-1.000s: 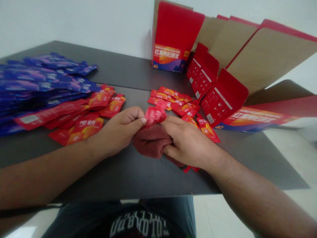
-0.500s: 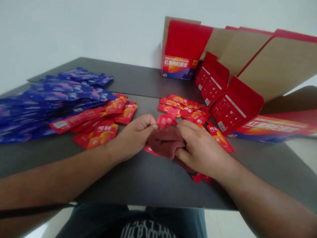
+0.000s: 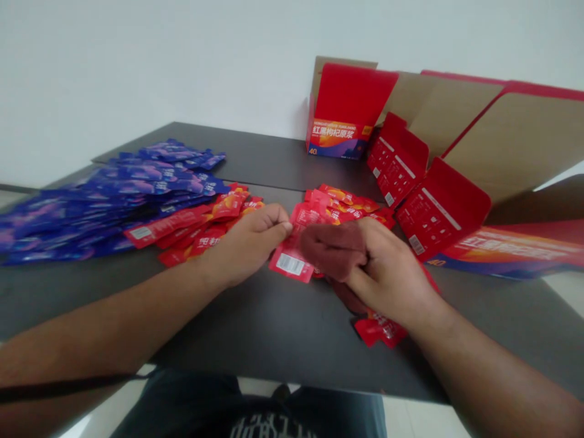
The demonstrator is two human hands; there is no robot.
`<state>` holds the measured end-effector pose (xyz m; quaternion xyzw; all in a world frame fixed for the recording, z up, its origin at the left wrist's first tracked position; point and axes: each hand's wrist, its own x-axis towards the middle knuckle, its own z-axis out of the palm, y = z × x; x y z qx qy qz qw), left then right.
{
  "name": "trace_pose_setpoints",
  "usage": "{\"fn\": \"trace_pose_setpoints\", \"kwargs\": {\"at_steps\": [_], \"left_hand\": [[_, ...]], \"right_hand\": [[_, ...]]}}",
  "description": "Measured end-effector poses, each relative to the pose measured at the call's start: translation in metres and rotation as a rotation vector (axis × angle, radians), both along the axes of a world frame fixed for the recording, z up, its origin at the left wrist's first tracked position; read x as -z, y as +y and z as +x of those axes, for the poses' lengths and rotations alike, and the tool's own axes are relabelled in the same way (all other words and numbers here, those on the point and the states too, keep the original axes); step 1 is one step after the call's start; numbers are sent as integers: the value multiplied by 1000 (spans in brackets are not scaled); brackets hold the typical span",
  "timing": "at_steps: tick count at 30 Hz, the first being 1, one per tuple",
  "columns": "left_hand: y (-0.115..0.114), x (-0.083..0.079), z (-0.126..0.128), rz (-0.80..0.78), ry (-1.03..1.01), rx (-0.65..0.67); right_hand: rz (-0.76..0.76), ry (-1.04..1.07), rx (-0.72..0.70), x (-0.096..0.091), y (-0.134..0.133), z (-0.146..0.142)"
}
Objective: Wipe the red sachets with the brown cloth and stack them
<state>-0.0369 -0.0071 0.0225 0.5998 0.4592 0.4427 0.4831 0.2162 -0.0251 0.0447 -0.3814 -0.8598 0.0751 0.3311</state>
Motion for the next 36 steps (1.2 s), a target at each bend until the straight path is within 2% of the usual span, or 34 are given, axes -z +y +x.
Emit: {"fn": "trace_pose_setpoints", "kwargs": {"at_steps": [2, 6, 8, 10, 13, 16, 19, 22, 26, 32, 36], "left_hand": [[3, -19, -14, 99, 134, -71], [9, -65, -47, 467, 822, -269], [13, -81, -60, 480, 1038, -334], [17, -89, -70, 457, 1197, -365], [25, -85, -83, 471, 1323, -332], [35, -68, -94, 515, 1267, -295], [48, -50, -96, 468, 1265, -291], [57, -39, -90, 392, 1439, -278], [65, -34, -78, 198, 1680, -250], [75, -28, -75, 115, 1701, -202], [68, -39, -72, 95, 1712, -206]], "right_hand": [[41, 63, 99, -1, 8, 6], [58, 68, 126, 5, 21, 10], [38, 34, 117, 11, 25, 9], [39, 34, 111, 16, 28, 7], [49, 51, 114, 19, 30, 5], [45, 45, 119, 18, 30, 5], [31, 24, 114, 17, 29, 5], [22, 10, 108, 18, 29, 4], [50, 37, 97, 19, 31, 3], [42, 52, 86, 16, 29, 3], [66, 98, 98, 13, 32, 6]]}}
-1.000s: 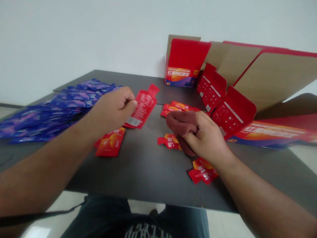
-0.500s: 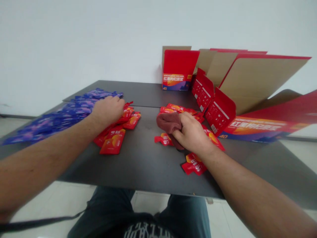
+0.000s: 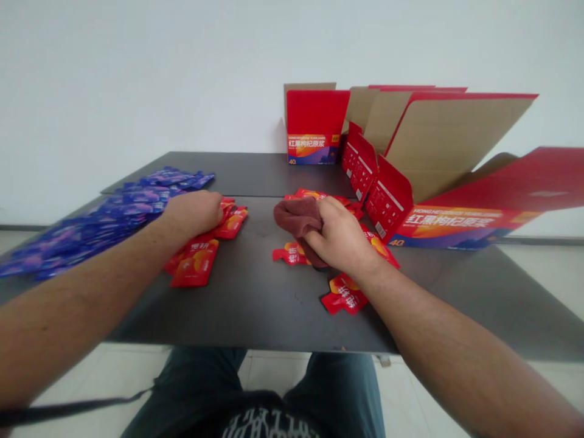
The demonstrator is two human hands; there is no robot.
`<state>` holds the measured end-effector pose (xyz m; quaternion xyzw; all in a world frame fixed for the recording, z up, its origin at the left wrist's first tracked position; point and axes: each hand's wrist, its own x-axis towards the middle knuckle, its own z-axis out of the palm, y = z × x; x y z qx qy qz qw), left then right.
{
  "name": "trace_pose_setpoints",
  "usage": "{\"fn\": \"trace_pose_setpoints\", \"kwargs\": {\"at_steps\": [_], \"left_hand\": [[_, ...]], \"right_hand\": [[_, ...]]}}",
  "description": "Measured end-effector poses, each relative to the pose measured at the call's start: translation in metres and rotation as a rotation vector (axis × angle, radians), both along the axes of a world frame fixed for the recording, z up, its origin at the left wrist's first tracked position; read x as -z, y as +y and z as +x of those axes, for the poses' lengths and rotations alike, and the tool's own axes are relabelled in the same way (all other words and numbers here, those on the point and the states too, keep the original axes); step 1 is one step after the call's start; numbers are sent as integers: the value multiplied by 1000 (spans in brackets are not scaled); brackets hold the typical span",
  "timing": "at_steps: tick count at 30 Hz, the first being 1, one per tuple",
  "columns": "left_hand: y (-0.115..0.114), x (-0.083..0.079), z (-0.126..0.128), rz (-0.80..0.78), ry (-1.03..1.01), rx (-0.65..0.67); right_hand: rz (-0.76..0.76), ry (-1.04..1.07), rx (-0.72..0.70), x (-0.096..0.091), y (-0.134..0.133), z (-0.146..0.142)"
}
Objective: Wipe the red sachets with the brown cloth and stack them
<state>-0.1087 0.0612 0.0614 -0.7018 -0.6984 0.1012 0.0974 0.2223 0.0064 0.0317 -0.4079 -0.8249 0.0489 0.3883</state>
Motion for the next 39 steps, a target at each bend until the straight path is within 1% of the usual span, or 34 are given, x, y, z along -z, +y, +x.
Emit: {"fn": "trace_pose_setpoints", "kwargs": {"at_steps": [2, 4, 7, 9, 11, 13, 16, 18, 20, 24, 27, 29, 32, 34, 35, 37, 39], "left_hand": [[-7, -10, 4, 17, 11, 1], [-12, -19, 9, 50, 12, 38], [-12, -24, 22, 67, -30, 73], [-8, -20, 34, 66, -108, 128], [-5, -13, 51, 72, -200, 215], [-6, -5, 70, 74, -290, 311], [-15, 7, 97, 27, -428, 473], [-23, 15, 110, -13, -484, 546], [-31, 23, 116, -41, -491, 587], [-41, 39, 116, -110, -400, 599], [-45, 49, 114, -141, -372, 598], [-47, 51, 115, -126, -376, 579], [-49, 47, 117, -134, -438, 517], [-50, 41, 116, -166, -521, 456], [-50, 38, 114, -185, -568, 437], [-50, 32, 108, -202, -660, 422], [-50, 29, 101, -216, -759, 443]], "right_hand": [[7, 38, 38, -2, 4, 4], [6, 107, 91, -5, 9, 10], [-3, 298, 155, -10, 19, 19], [-11, 427, 199, -12, 27, 26], [-22, 511, 249, -13, 34, 31], [-42, 543, 299, -13, 40, 35], [-66, 539, 338, -10, 44, 37], [-50, 532, 304, -9, 43, 37], [-20, 528, 264, -8, 42, 36], [13, 509, 235, -9, 39, 34], [27, 475, 229, -8, 39, 32], [16, 464, 233, -7, 38, 30], [-19, 477, 185, -7, 36, 28], [-79, 481, 118, -8, 33, 27], [-135, 472, 62, -8, 31, 27], [-296, 423, -98, -9, 27, 28], [-462, 330, -280, -10, 22, 28]]}}
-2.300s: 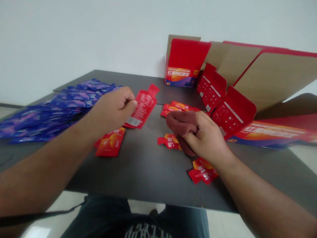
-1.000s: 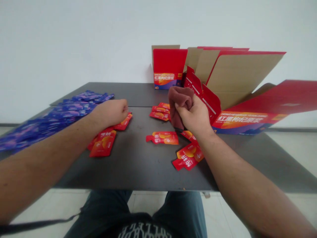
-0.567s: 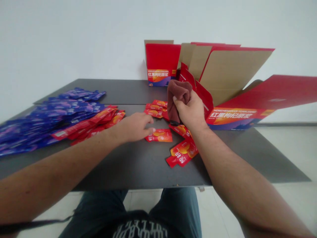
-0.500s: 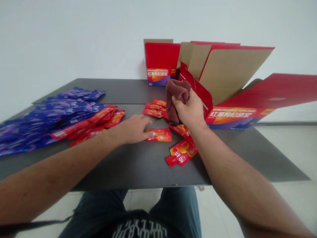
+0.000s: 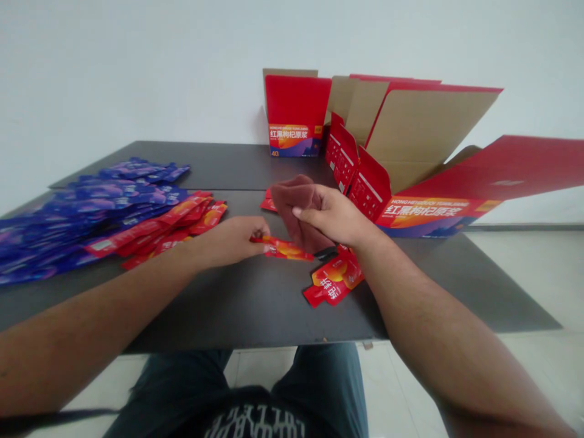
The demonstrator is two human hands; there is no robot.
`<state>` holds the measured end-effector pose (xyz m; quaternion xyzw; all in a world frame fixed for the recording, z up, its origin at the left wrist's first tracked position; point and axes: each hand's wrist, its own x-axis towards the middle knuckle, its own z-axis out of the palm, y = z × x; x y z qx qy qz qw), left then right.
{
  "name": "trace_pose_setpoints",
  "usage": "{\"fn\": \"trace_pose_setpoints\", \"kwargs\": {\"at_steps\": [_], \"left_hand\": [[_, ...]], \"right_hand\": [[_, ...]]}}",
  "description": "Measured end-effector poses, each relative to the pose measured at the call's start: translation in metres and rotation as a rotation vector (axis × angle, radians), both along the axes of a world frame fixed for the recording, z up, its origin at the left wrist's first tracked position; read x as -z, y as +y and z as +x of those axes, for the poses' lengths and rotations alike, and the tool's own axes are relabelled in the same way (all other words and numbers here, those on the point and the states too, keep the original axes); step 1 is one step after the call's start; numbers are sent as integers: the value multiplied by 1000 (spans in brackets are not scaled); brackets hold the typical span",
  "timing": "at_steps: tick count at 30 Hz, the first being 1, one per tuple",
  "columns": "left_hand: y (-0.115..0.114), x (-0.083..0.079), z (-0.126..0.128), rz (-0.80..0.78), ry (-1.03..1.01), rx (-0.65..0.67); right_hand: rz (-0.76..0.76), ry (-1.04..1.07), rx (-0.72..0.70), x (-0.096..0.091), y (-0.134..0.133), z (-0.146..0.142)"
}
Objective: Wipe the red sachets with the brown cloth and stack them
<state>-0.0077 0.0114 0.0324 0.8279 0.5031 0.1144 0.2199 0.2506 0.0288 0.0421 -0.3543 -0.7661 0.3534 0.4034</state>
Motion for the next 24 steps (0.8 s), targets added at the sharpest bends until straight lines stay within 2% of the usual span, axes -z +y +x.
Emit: {"fn": "trace_pose_setpoints", "kwargs": {"at_steps": [3, 6, 9, 11, 17, 24], "left_hand": [[2, -2, -10, -56, -160, 49], [6, -3, -15, -96, -329, 61], [8, -5, -15, -146, -582, 22], [9, -7, -13, -148, -691, -5], [7, -11, -2, -161, -752, -70], [5, 1, 6, -92, -804, -141]], "right_hand": [[-119, -118, -239, -4, -8, 0], [-224, -78, -332, -8, -12, 1], [-310, 53, -311, -11, -13, 4], [-341, 62, -302, -11, -13, 5], [-286, -162, -377, -6, -17, -4], [-202, -290, -234, 6, -24, -15]]}}
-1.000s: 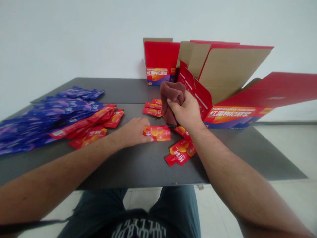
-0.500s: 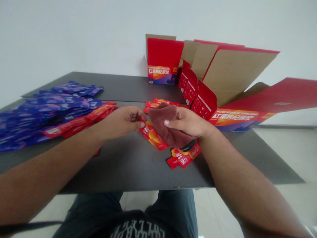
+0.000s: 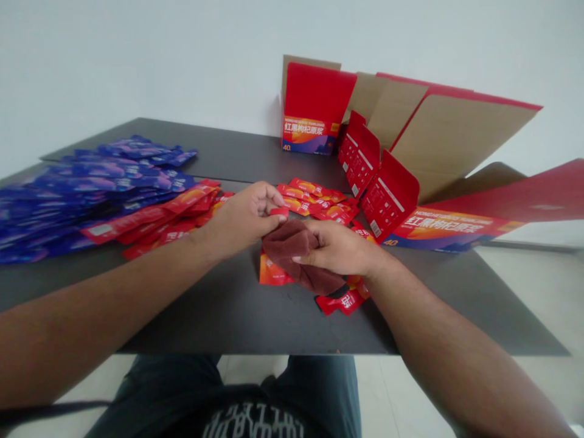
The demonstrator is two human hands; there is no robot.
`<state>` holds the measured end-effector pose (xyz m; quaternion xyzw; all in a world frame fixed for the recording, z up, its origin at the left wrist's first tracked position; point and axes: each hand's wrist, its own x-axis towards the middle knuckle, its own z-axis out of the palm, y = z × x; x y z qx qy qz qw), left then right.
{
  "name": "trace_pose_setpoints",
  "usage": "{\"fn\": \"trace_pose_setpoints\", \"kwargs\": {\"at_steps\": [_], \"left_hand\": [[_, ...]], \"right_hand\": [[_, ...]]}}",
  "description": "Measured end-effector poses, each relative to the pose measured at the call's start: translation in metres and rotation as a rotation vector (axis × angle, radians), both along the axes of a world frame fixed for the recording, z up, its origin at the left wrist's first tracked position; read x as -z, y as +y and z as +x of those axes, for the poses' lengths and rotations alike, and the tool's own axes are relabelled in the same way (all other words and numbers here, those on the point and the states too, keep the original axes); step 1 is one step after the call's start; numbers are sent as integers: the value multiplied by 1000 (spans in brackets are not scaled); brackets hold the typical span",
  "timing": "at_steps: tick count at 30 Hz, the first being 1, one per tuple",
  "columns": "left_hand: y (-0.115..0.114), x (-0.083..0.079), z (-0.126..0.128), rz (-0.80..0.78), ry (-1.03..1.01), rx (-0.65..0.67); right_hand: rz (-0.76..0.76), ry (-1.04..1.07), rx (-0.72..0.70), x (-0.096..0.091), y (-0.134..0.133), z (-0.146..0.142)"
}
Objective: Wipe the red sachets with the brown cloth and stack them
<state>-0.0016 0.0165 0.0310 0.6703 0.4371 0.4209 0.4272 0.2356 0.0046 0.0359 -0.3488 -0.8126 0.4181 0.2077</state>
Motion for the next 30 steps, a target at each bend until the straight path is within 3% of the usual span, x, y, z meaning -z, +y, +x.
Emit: {"fn": "trace_pose_setpoints", "kwargs": {"at_steps": [7, 14, 19, 22, 26, 28, 30], "left_hand": [[-13, 11, -9, -155, -119, -126], [-16, 24, -20, -46, 162, -60], [-13, 31, -24, -145, 164, 12], [-15, 34, -24, -138, 137, 32], [-21, 40, -20, -216, 53, 62], [-23, 43, -18, -284, -4, 76], [-23, 44, -18, -291, -33, 56]], "right_hand": [[-137, 168, 87, 1, 2, -2], [-251, 192, 57, 3, 4, -2], [-262, 176, 24, 0, 0, -5], [-60, 114, 99, -6, -4, -5], [554, -44, 430, -10, -10, -5], [720, -150, 428, -8, -16, -9], [737, -239, 269, -5, -22, -13]]}}
